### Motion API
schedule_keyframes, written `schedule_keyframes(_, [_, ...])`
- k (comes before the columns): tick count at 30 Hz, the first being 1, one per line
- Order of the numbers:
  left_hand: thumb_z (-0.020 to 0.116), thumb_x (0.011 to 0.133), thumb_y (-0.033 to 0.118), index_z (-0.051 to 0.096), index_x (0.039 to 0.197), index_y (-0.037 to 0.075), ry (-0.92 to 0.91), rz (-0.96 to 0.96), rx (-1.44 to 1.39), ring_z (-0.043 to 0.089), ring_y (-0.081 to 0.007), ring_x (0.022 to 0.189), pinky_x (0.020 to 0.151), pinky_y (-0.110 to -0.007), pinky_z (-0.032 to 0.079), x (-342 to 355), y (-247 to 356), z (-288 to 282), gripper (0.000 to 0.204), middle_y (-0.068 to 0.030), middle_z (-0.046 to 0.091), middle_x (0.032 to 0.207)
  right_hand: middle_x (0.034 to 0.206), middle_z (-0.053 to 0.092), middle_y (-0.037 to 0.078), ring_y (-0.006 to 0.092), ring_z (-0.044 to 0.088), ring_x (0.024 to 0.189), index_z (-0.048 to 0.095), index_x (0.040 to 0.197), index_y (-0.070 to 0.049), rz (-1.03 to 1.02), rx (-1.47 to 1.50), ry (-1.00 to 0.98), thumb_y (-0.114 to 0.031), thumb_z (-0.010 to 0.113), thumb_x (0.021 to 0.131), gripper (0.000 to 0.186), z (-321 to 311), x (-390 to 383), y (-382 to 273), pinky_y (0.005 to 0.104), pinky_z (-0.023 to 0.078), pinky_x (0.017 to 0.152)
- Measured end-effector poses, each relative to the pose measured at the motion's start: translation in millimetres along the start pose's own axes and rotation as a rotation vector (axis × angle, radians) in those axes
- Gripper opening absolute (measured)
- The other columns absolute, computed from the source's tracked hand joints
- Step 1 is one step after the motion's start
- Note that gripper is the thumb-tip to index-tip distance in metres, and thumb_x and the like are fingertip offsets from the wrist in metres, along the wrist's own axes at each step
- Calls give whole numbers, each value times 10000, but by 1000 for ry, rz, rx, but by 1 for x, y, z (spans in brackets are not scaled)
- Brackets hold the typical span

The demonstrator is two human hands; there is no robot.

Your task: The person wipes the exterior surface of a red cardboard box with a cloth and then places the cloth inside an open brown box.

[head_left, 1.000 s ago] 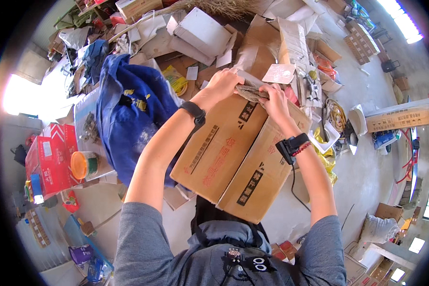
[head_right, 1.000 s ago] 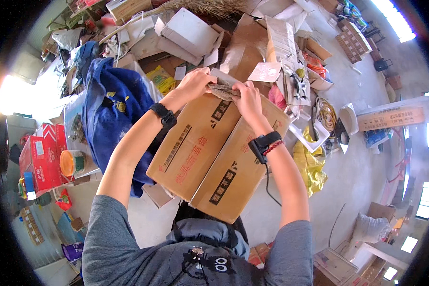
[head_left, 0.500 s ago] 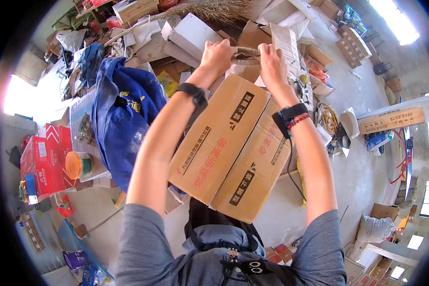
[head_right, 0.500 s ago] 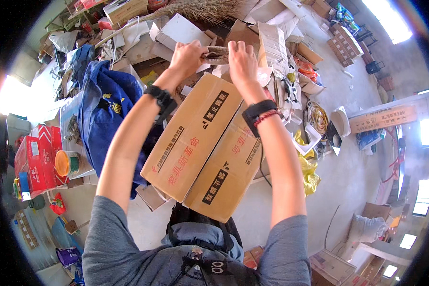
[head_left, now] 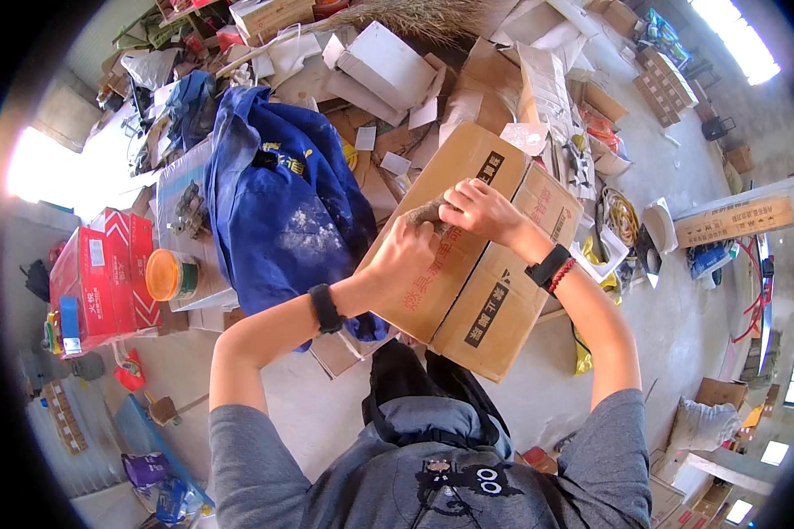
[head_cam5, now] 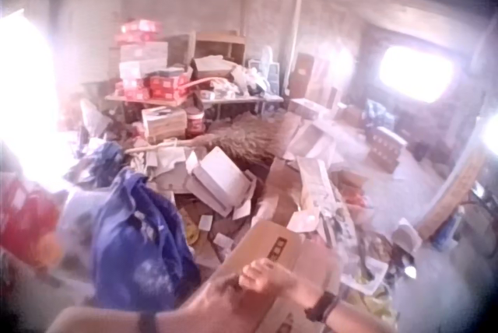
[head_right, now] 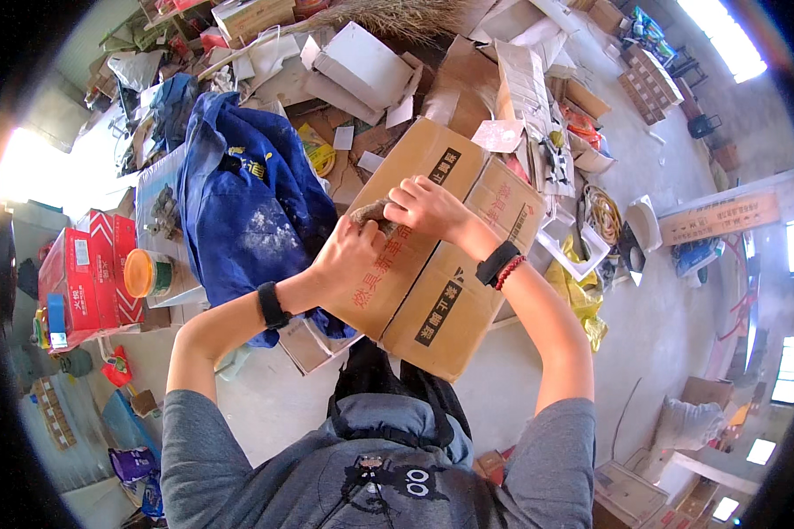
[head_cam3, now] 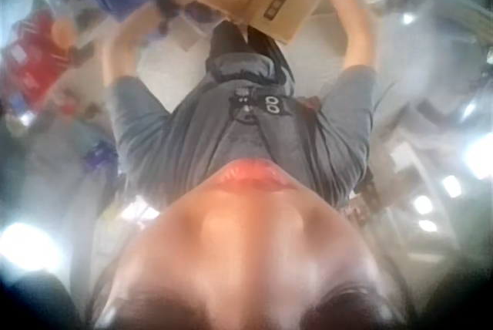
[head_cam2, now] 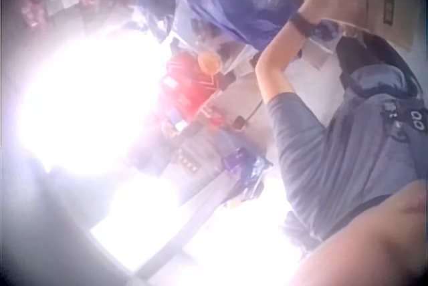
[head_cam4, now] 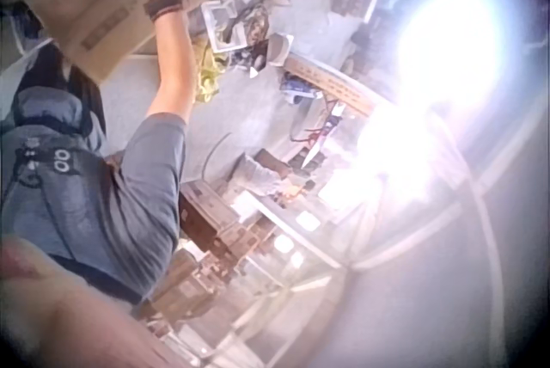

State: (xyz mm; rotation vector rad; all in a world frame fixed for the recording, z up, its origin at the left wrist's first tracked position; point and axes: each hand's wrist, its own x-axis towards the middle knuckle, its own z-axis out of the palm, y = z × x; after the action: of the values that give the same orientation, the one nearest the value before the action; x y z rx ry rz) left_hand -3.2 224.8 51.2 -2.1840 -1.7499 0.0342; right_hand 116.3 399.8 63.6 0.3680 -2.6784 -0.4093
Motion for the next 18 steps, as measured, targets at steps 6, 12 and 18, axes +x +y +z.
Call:
schedule_keyframes(6, [594,693,131,610,814,66,-39,-26,-172,555,-193,815,772,-319,406,2,2,13,138,-53,542,871,940,499,18,180,502,882,501,835,-163,-34,8,-22,-158,558,756,98,3,-13,-6,294,455,793])
schedule_keyframes(12, [615,680,108,617,792,58,-114,-35,-567,572,-256,834,767,-363,438,28,-26,30,123,-105,561,900,967,497,15,204,509,892,509,852,-173,2,52,-23,-128,560,757,117,23,-19,12,298,497,786])
schedule_keyframes(18, [599,713,90,629,811,60,24,-101,-686,583,-310,764,705,-399,466,83,-45,55,106,-121,565,858,926,491,31,228,512,880,533,888,-154,214,141,-94,-69,564,727,185,40,-33,62,293,519,705])
